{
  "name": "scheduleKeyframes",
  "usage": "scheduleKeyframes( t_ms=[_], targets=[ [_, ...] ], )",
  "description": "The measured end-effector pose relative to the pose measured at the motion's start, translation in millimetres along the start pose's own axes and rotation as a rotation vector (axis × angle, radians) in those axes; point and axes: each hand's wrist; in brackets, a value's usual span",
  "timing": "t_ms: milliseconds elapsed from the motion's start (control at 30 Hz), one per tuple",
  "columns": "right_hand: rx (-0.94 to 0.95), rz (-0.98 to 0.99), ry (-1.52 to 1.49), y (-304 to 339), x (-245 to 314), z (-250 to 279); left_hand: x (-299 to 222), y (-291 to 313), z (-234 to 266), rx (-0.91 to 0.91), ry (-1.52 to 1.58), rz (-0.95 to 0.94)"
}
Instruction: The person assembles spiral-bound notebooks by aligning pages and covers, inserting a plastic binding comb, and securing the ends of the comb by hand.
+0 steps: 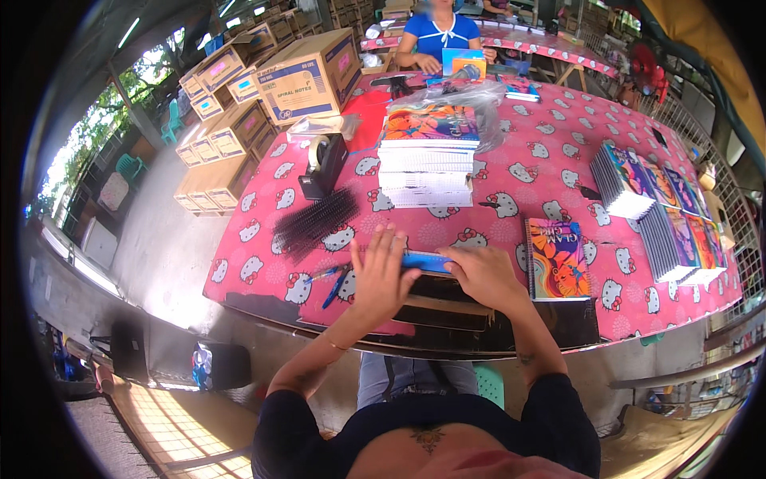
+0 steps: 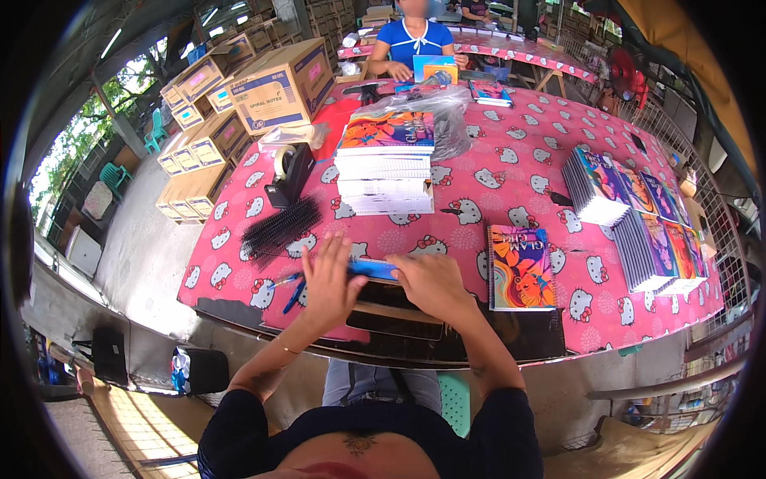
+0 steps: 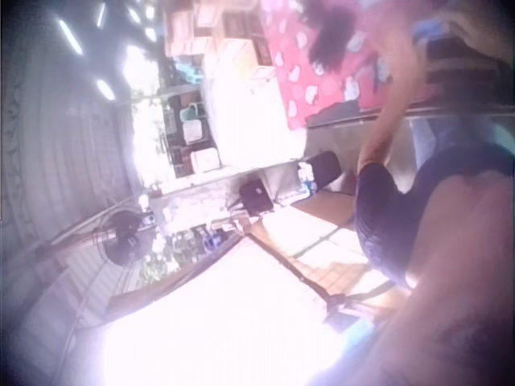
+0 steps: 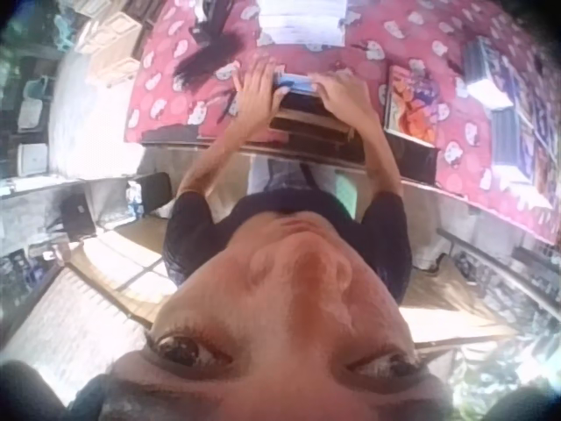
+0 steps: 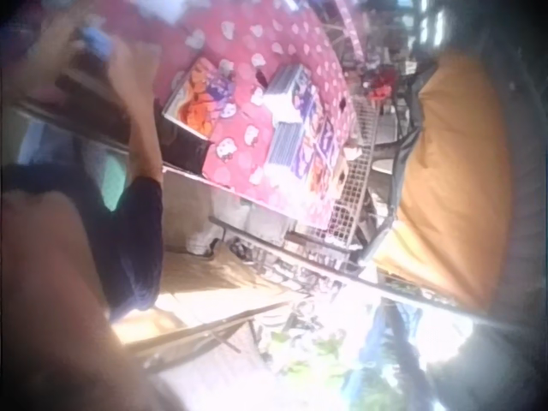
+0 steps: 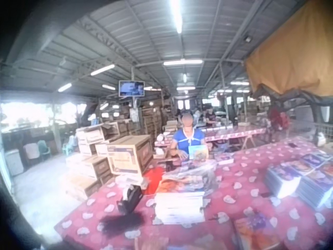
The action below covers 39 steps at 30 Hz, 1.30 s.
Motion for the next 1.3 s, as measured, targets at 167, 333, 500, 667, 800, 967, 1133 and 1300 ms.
scheduleKeyframes(
  t_ms=[167,333,500,667,800,967,1133,1300],
  targets=[
    [-0.101,0.127,-0.029,-10.5,18.7,-2.0,30.4,-14.1,21.1,0.131,0.146,-0.088],
    [-0.033,0.067,-0.052,-16.9,15.1,-11.3,4.8,-14.7,10.1,0.166,-0.195,-0.104],
    [-0.012,0.085,-0.065,-22.7,14.7,-10.5,-5.1,37.4,-25.7,0.184,-0.136,-0.096],
    [-0.104,0.047,-0.029,1.9,17.3,8.7,-11.5,40.7,-28.9,0.261,-0.093,-0.096],
    [0.080,-0.111,0.101,11.4,5.2,16.0,-4.5,0.4,-20.0,0.152,-0.245,-0.078],
    [0.073,-0.083,0.059,8.9,-5.4,9.9,-19.5,45.1,-26.7,0.309,0.011,-0.226],
    [0.037,0.013,-0.032,0.1,-4.7,5.6,8.5,-43.1,-7.5,0.190,-0.328,-0.141],
    [0.080,0.003,-0.028,-3.3,-0.1,10.4,-16.7,23.7,-17.3,0.279,-0.056,-0.257]
  ],
)
Point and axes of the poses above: each hand's wrist, its own y-axis away from the middle knuckle, its own z-axis out of the back of the hand, x = y × z, and after that the axes turned 12 degrees about -z, right-handed
